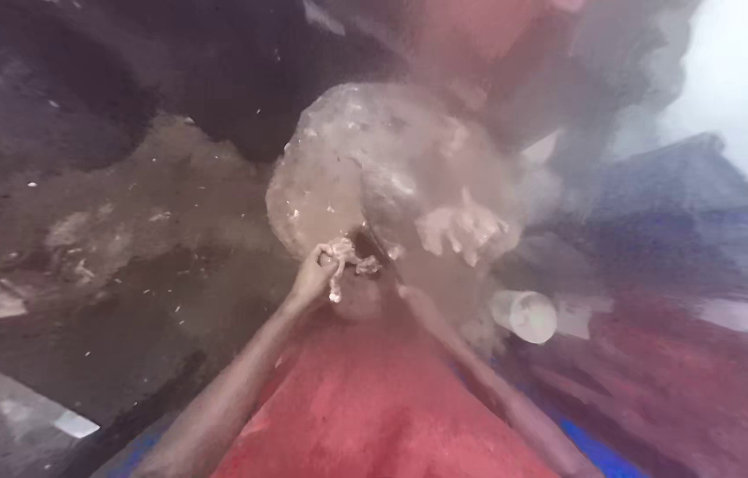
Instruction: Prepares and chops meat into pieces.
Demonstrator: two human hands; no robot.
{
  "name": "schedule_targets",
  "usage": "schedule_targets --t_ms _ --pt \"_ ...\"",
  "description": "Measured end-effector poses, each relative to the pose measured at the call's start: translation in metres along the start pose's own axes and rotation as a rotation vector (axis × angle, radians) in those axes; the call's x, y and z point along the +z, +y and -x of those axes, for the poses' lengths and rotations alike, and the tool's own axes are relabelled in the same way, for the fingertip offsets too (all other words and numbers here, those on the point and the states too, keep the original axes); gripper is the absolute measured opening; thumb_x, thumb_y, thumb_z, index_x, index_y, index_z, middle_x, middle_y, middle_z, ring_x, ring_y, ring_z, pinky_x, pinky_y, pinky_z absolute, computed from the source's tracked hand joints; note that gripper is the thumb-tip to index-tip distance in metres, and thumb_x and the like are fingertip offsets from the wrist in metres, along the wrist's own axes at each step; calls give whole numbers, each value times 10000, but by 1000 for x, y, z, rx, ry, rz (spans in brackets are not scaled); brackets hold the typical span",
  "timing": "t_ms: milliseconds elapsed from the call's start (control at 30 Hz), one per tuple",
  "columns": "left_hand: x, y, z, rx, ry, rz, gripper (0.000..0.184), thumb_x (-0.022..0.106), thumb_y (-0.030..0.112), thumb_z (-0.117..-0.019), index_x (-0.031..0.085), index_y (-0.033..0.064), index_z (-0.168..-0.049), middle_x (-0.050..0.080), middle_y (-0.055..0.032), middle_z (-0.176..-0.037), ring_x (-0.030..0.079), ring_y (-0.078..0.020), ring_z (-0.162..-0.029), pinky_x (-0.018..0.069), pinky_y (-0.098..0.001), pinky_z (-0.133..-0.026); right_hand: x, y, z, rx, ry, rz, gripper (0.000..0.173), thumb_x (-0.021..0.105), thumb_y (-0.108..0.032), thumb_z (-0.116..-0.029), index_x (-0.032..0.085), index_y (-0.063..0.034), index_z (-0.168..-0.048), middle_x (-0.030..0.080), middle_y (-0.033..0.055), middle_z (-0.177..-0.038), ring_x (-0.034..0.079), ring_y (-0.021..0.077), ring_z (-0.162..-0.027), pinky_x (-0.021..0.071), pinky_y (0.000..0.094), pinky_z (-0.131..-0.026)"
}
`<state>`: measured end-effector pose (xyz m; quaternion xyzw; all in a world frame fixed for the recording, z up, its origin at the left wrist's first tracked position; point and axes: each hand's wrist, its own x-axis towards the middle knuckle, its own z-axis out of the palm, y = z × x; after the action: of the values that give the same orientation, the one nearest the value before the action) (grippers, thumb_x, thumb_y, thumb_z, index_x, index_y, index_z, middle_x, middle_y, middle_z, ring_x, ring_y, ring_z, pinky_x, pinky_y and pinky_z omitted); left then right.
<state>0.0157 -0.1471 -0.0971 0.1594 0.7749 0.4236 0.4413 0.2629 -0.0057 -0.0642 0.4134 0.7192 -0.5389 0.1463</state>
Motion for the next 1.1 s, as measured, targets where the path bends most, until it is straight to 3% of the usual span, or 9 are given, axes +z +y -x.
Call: schedule_targets --t_ms 167,300,400,533,633,733,833,933,1100 --pt "2 -13 11 -23 -26 40 284 670 149 -974 571 24 -1210 629 -145 -1026 637 -211 -852 557 -423 -770 12 -38 24 -146 -43 -124 565 435 -493 -1037 623 9 -1215 622 41 -876 578 90 -761 527 305 -736" --pt "3 -22 16 2 -4 46 282 682 143 -945 568 40 -1181 622 -130 -998 632 -199 -828 555 -415 -740 19 -8 -3 -39 -100 -22 550 367 -449 -1103 614 -3 -1309 680 188 -1157 659 247 -1063 520 458 -975" --pt "-5 -34 32 -12 3 59 307 677 165 -955 560 48 -1214 629 -110 -975 636 -174 -794 565 -383 -719 26 -10 3 -22 -76 -31 561 373 -470 -1093 607 -33 -1357 678 167 -1240 649 235 -1152 504 458 -1034" --pt "-8 -46 47 -53 -37 26 345 686 168 -964 544 36 -1250 640 -118 -995 658 -172 -795 587 -376 -719 31 -35 15 -217 -62 -261 465 419 -388 -1054 658 8 -1015 620 -5 -855 573 11 -791 513 231 -762" --pt "-4 -47 54 -98 -39 -47 378 693 193 -949 549 56 -1270 643 -132 -1021 660 -196 -834 583 -406 -750 39 -21 -2 -140 -242 -336 439 341 -314 -1101 629 17 -1102 600 20 -905 556 40 -817 502 253 -799" --pt "-12 -38 60 -132 -72 -59 382 666 147 -941 534 60 -1289 638 -146 -1092 664 -217 -911 580 -431 -802 38 -3 -2 83 -299 -540 466 235 -395 -1117 564 -65 -1095 518 -45 -743 503 43 -608 477 218 -591" --pt "-26 -19 64 -93 -186 163 402 613 87 -954 488 84 -1335 650 -103 -1114 682 -174 -912 600 -370 -791 28 22 11 165 -79 -604 526 219 -462 -1103 567 -71 -1053 534 -34 -685 505 52 -537 468 223 -498" --pt "-13 13 41 10 -295 265 453 594 106 -982 464 122 -1416 654 -99 -1142 679 -162 -896 595 -351 -776 11 29 13 104 200 -287 502 323 -358 -1111 651 12 -1198 682 111 -1002 641 157 -903 546 379 -853" --pt "43 18 -16 11 -283 48 354 570 222 -1057 495 72 -1369 650 -133 -1058 671 -175 -764 593 -352 -698 -11 -37 44 -245 346 -474 448 354 -411 -1093 577 -30 -1013 485 -86 -674 462 -8 -551 439 179 -522"
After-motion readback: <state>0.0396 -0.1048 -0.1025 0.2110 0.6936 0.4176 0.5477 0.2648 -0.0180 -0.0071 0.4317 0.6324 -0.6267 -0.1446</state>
